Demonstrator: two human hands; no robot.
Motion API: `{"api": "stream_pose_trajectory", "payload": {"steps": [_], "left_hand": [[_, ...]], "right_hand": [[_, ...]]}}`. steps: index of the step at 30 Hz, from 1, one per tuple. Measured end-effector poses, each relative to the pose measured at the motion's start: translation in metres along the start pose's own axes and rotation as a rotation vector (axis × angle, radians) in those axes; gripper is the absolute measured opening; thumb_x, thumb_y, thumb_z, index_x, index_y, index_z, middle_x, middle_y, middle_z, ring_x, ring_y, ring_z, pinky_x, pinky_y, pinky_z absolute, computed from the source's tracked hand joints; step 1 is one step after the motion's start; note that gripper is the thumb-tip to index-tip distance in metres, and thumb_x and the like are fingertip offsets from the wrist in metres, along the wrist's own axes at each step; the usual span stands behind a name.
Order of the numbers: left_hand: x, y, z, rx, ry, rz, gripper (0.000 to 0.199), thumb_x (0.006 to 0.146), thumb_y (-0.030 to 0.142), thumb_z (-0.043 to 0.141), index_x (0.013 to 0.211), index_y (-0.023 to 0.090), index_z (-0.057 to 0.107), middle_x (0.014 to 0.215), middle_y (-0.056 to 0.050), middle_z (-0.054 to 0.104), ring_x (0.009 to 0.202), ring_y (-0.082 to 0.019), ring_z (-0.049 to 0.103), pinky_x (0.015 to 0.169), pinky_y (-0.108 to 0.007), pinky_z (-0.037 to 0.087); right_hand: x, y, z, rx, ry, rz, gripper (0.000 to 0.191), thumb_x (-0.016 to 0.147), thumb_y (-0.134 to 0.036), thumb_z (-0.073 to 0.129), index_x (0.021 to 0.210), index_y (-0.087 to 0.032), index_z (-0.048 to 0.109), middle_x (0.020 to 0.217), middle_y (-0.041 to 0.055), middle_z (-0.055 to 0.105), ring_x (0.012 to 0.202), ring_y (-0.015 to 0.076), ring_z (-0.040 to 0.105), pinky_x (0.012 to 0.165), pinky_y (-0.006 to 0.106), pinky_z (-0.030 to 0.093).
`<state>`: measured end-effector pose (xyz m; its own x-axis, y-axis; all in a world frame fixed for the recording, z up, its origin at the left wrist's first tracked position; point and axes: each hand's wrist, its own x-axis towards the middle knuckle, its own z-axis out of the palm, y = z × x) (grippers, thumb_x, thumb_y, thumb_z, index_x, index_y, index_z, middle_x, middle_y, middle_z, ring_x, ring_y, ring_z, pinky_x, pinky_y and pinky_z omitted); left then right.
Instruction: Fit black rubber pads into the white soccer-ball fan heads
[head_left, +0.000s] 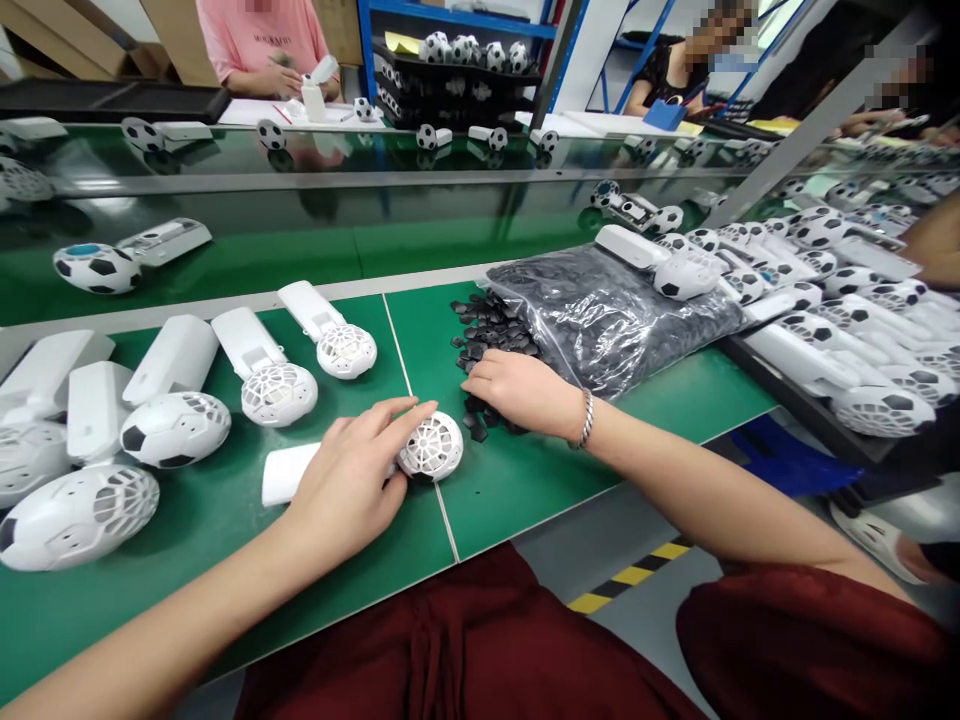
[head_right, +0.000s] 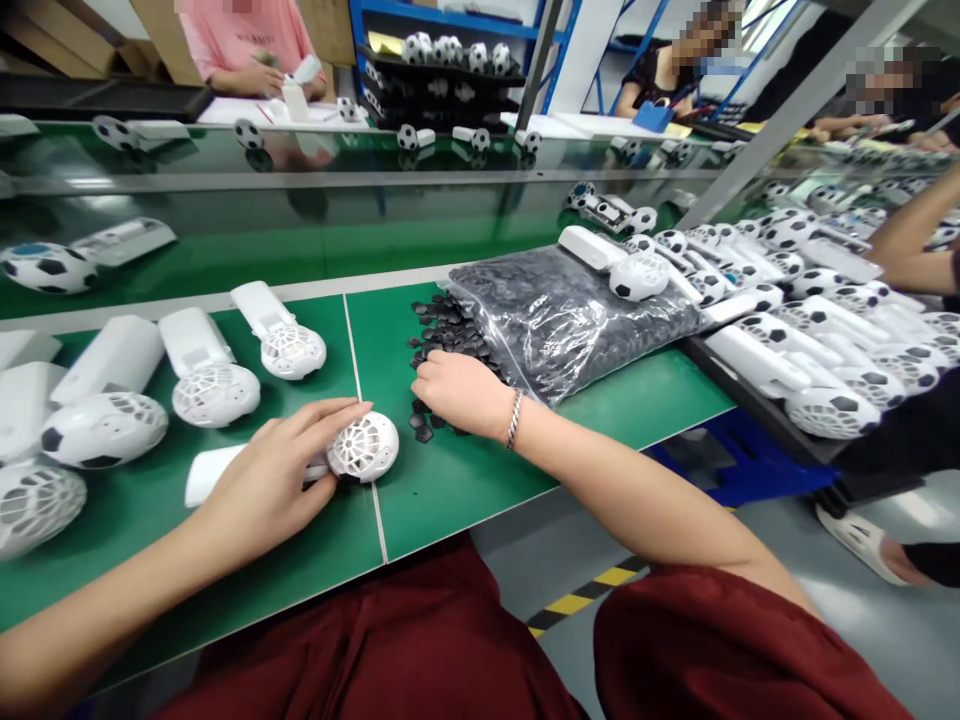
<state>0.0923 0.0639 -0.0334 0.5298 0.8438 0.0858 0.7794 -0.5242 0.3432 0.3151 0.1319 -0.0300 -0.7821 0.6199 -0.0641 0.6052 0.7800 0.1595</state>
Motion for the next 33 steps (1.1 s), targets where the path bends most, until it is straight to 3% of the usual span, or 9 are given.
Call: {"api": "stream_pose_trajectory", "payload": {"steps": [4,8,11,15,19,23,29,33], "left_hand": [[0.002,0.003,-0.001,-0.038,-0.020,-0.015,0.067,0.068,0.003,0.038,0.130,0.027,0.038,0.123,-0.004,0.051,0.111,-0.021,0.047,0.085,-0.037,0.039],[0.003,0.003,-0.002,-0.062,-0.033,0.000,0.067,0.068,0.004,0.037,0.131,0.026,0.038,0.119,-0.004,0.053,0.109,-0.021,0.048,0.084,-0.036,0.038],[0.000,0.002,-0.003,-0.072,-0.048,0.017,0.068,0.067,0.003,0.037,0.131,0.028,0.038,0.118,-0.003,0.054,0.107,-0.021,0.049,0.083,-0.035,0.037],[-0.003,0.002,-0.004,-0.078,-0.062,0.030,0.069,0.066,0.003,0.037,0.130,0.029,0.039,0.117,-0.002,0.055,0.104,-0.022,0.050,0.083,-0.035,0.036],[-0.003,0.002,-0.004,-0.071,-0.061,0.030,0.067,0.068,0.005,0.037,0.131,0.029,0.038,0.119,-0.002,0.055,0.105,-0.022,0.049,0.085,-0.037,0.036],[-0.002,0.001,-0.003,-0.033,-0.052,0.043,0.066,0.069,0.007,0.038,0.132,0.028,0.037,0.120,-0.003,0.054,0.106,-0.024,0.048,0.087,-0.039,0.034],[-0.004,0.000,-0.004,-0.028,-0.065,0.054,0.064,0.071,0.008,0.040,0.132,0.028,0.036,0.119,-0.003,0.055,0.107,-0.023,0.047,0.090,-0.040,0.033],[-0.004,0.004,-0.006,-0.043,-0.078,0.044,0.061,0.074,0.028,0.054,0.132,0.026,0.036,0.119,-0.005,0.055,0.107,-0.026,0.047,0.093,-0.042,0.032]], "right_hand": [[-0.001,-0.004,-0.003,-0.096,-0.027,-0.073,0.020,0.086,-0.008,0.045,0.094,-0.008,0.063,0.087,0.0104,0.063,0.082,0.0202,0.052,0.070,0.031,0.040],[0.000,-0.001,0.002,-0.087,0.044,-0.057,0.022,0.088,-0.010,0.042,0.090,-0.009,0.064,0.084,0.0108,0.063,0.080,0.0204,0.053,0.069,0.033,0.039],[-0.007,-0.001,0.002,0.110,0.218,0.071,0.020,0.087,-0.011,0.045,0.097,-0.010,0.062,0.088,0.0096,0.065,0.083,0.0195,0.055,0.074,0.033,0.042],[-0.027,-0.017,-0.005,0.588,0.417,0.194,0.017,0.086,-0.015,0.049,0.098,-0.017,0.061,0.094,0.0033,0.066,0.085,0.0129,0.060,0.078,0.026,0.046],[-0.042,-0.043,-0.007,0.827,0.475,0.177,0.009,0.084,-0.019,0.053,0.086,-0.019,0.062,0.085,0.0014,0.065,0.081,0.0123,0.059,0.077,0.026,0.047],[-0.045,-0.062,-0.005,0.876,0.485,0.136,0.017,0.086,-0.019,0.049,0.100,-0.018,0.060,0.082,0.0032,0.058,0.077,0.0121,0.055,0.071,0.026,0.047],[-0.047,-0.069,-0.008,0.953,0.538,0.179,0.012,0.085,-0.018,0.051,0.092,-0.016,0.061,0.085,0.0029,0.062,0.080,0.0105,0.056,0.074,0.023,0.046],[-0.044,-0.071,-0.005,1.050,0.501,0.190,0.008,0.082,-0.020,0.056,0.086,-0.016,0.061,0.080,0.0021,0.061,0.073,0.0102,0.055,0.067,0.023,0.046]]}}
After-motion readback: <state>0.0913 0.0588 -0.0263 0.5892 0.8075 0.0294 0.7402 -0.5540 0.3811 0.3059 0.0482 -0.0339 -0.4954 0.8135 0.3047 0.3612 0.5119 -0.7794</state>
